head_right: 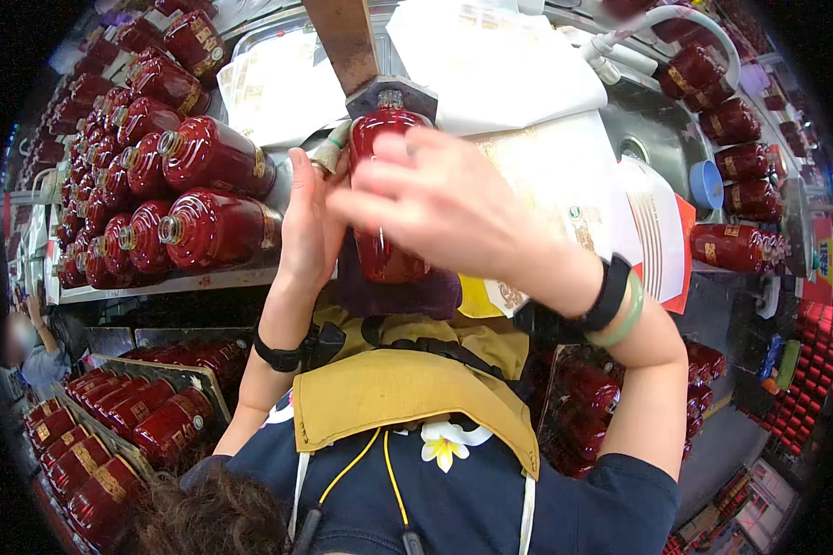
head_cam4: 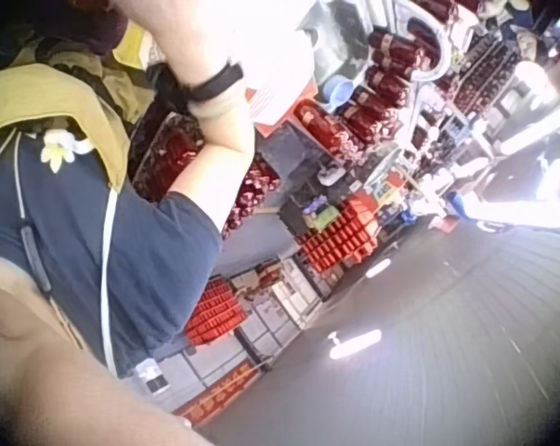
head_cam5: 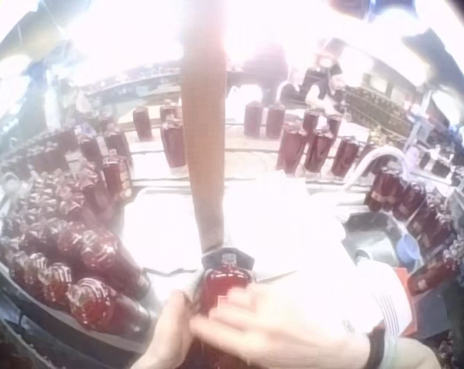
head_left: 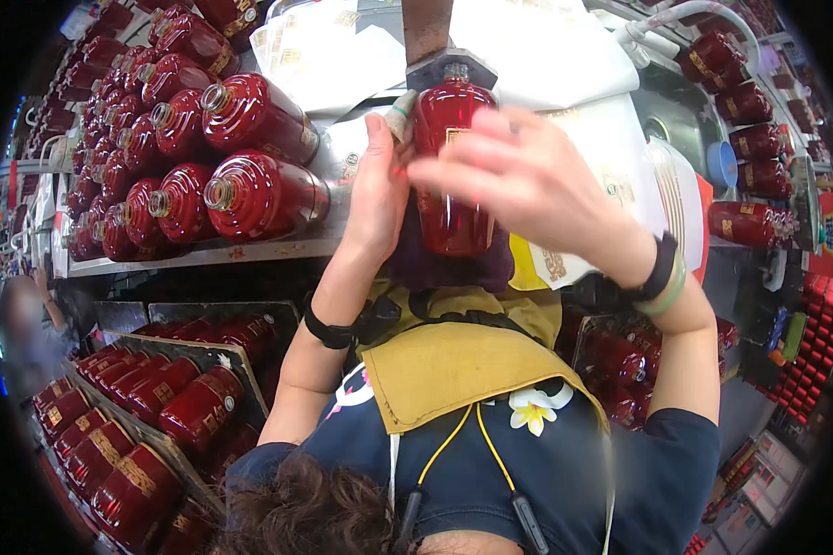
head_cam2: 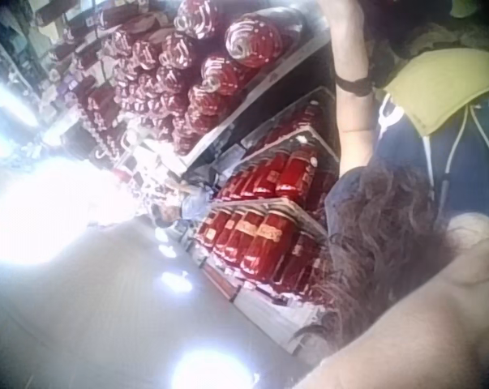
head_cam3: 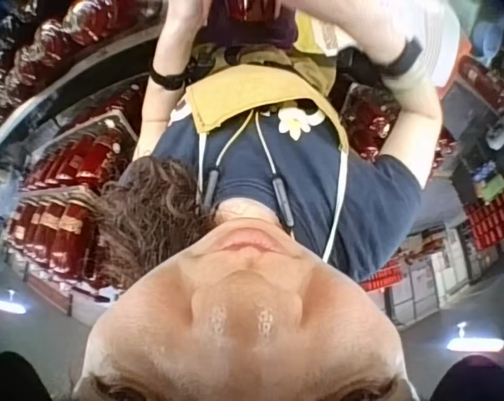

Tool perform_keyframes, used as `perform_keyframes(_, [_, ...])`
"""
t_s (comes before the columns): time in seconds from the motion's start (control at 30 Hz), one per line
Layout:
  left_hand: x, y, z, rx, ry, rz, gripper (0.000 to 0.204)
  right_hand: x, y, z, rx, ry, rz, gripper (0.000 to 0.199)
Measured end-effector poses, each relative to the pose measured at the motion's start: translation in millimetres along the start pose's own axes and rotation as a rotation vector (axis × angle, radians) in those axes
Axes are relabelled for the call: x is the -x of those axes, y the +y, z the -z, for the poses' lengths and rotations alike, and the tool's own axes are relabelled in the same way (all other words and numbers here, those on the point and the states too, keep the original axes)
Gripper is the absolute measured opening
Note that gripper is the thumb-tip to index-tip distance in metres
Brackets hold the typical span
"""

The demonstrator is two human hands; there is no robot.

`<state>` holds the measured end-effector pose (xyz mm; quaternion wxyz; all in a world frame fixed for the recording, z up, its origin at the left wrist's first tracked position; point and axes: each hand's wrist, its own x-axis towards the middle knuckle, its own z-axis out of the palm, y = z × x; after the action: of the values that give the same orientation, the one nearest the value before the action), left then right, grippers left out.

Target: Applying and smoothing gold and white labels onto red bottles in a factory setting.

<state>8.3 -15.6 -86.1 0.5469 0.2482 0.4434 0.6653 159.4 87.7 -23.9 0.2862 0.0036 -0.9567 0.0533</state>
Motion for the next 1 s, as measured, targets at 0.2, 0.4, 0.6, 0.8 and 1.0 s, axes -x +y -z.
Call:
perform_keyframes(0.2, [-0.5, -5.6, 6.4, 0.010, -0.001, -0.059, 0.101, -10.4, 57.5, -3.4, 0.136, 0.102, 0.167, 0.029])
perform_keyframes(0.4, [-0.8, -7.0, 12.4, 0.043, 0.018, -0.043, 0.104, 25.5, 29.2, -10.0, -0.147, 0.114, 0.155, 0.029])
perform_keyframes(0.6, [5.4, -5.1, 8.7, 0.055, 0.019, -0.069, 0.104, 48.1, 49.8, -21.8, 0.062, 0.219, 0.128, 0.022])
perform_keyframes(0.8, [6.8, -10.6, 11.5, 0.059, 0.044, -0.050, 0.107, 23.3, 30.5, -22.7, -0.114, 0.228, 0.028, 0.023])
perform_keyframes(1.0, [6.3, -9.0, 13.3, -0.002, 0.034, -0.057, 0.110, 35.3, 21.0, -23.6, 0.006, 0.105, 0.297, 0.033])
